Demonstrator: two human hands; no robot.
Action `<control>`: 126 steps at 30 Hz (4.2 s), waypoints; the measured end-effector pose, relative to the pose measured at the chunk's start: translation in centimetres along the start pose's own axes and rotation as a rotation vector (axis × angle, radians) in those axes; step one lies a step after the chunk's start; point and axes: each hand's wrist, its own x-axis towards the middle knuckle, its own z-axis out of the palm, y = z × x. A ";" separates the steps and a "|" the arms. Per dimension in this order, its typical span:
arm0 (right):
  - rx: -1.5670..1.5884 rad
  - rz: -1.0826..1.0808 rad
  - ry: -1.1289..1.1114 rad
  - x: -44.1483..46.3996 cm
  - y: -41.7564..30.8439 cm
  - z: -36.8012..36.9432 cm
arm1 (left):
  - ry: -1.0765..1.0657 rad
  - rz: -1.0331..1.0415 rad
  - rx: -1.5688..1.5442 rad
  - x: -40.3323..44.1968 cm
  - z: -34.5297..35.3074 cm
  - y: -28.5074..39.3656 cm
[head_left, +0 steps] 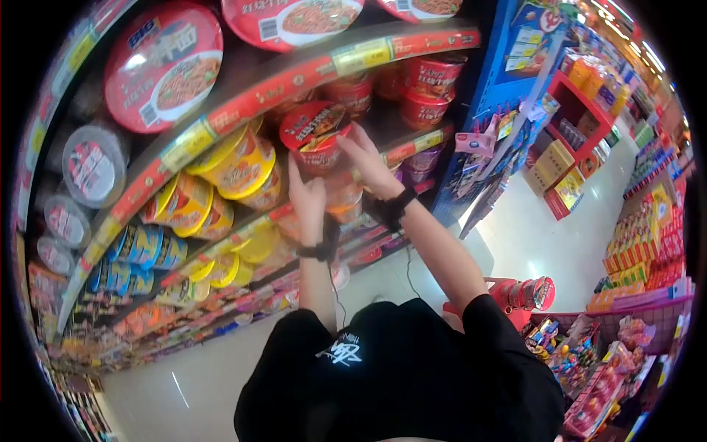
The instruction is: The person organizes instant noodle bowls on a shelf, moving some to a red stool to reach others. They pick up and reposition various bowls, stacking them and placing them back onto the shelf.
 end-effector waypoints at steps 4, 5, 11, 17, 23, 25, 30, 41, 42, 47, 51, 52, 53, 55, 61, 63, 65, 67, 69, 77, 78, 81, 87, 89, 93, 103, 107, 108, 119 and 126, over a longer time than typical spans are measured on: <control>0.145 -0.092 0.030 -1.3 -1.9 -1.4 | -0.104 -0.229 -0.199 -2.1 0.3 5.4; 0.074 -0.121 0.047 -2.4 -2.6 -2.0 | -0.107 -0.199 -0.235 -2.7 0.7 6.2; 0.128 -0.126 0.376 -15.7 -4.9 -10.3 | -0.548 -0.225 -0.226 -8.2 3.9 6.3; -0.016 0.039 0.862 -32.0 -4.0 -17.7 | -1.197 -0.347 -0.084 -15.6 14.2 7.3; -0.018 0.036 1.273 -41.6 -5.2 -23.3 | -1.622 -0.189 -0.120 -25.8 24.6 6.7; -0.092 0.022 1.403 -43.2 -7.5 -24.9 | -1.666 -0.273 -0.273 -29.5 27.4 7.1; -0.086 -0.100 1.489 -49.8 -8.1 -33.5 | -1.834 -0.386 -0.445 -37.8 35.8 7.9; -0.082 0.075 1.439 -55.5 -7.1 -44.1 | -1.959 -0.606 -0.321 -48.0 44.9 7.0; -0.070 0.112 1.461 -55.7 -6.5 -44.9 | -1.936 -0.642 -0.314 -48.2 44.5 8.0; 0.065 0.069 1.493 -56.7 -3.8 -46.9 | -1.898 -0.779 -0.261 -46.4 43.3 10.7; 0.115 0.004 1.539 -56.0 -4.3 -46.6 | -1.913 -0.713 -0.243 -45.6 43.6 9.4; 0.124 -0.016 1.542 -55.6 -4.4 -46.6 | -1.951 -0.761 -0.277 -45.5 43.4 9.3; 0.120 -0.014 1.566 -55.5 -4.5 -46.5 | -1.987 -0.807 -0.312 -44.2 42.9 11.0; 0.111 -0.021 1.601 -55.2 -4.8 -46.3 | -2.071 -0.828 -0.437 -43.1 42.5 11.4; -0.111 0.078 1.719 -55.5 -6.5 -46.1 | -1.526 -0.320 -0.332 -35.6 40.1 4.6; -0.595 0.086 1.850 -56.2 -4.8 -47.5 | -1.354 -0.284 -0.350 -29.8 37.8 4.2; -0.838 0.032 1.780 -54.2 -5.6 -46.8 | -1.161 -0.183 -0.247 -22.7 33.8 5.7; -0.856 -0.063 1.676 -48.2 -7.8 -43.3 | -0.945 -0.050 -0.154 -17.1 29.0 6.4; -0.972 -0.126 1.467 -42.1 -9.0 -39.9 | -0.725 -0.046 -0.058 -12.1 24.0 7.1; -0.642 -0.226 0.155 -14.8 -13.4 -20.5 | -0.038 0.114 -0.138 -0.7 17.8 9.8; -0.624 -0.289 0.134 -11.4 -13.5 -18.7 | -0.025 0.117 -0.151 0.2 18.8 10.0; -0.777 -0.366 0.232 -2.3 -13.7 -16.7 | -0.027 0.110 -0.118 3.4 21.2 9.9; -0.706 -0.383 0.271 5.9 -13.4 -17.2 | -0.274 0.060 -0.294 8.2 22.8 9.8; -0.690 -0.416 0.296 5.2 -13.9 -16.9 | -0.269 0.107 -0.180 8.4 21.9 9.2; -0.728 -0.476 0.196 2.4 -14.4 -15.8 | -0.071 0.077 -0.186 3.2 20.1 12.3; -0.639 -0.344 0.311 -14.6 -16.8 -20.6 | -0.298 0.208 0.045 -10.6 19.1 19.1; -0.537 -0.300 0.653 -22.2 -16.6 -22.1 | -0.576 0.204 -0.093 -14.4 22.4 20.0; -0.523 -0.297 0.711 -23.6 -16.6 -23.1 | -0.658 0.165 -0.119 -15.2 23.4 20.1; -0.402 -0.271 1.392 -40.5 -15.6 -32.9 | -1.270 -0.018 -0.450 -28.8 37.0 18.1; -0.150 -0.438 1.511 -48.3 -14.9 -39.1 | -1.569 -0.126 -0.567 -38.0 44.4 16.6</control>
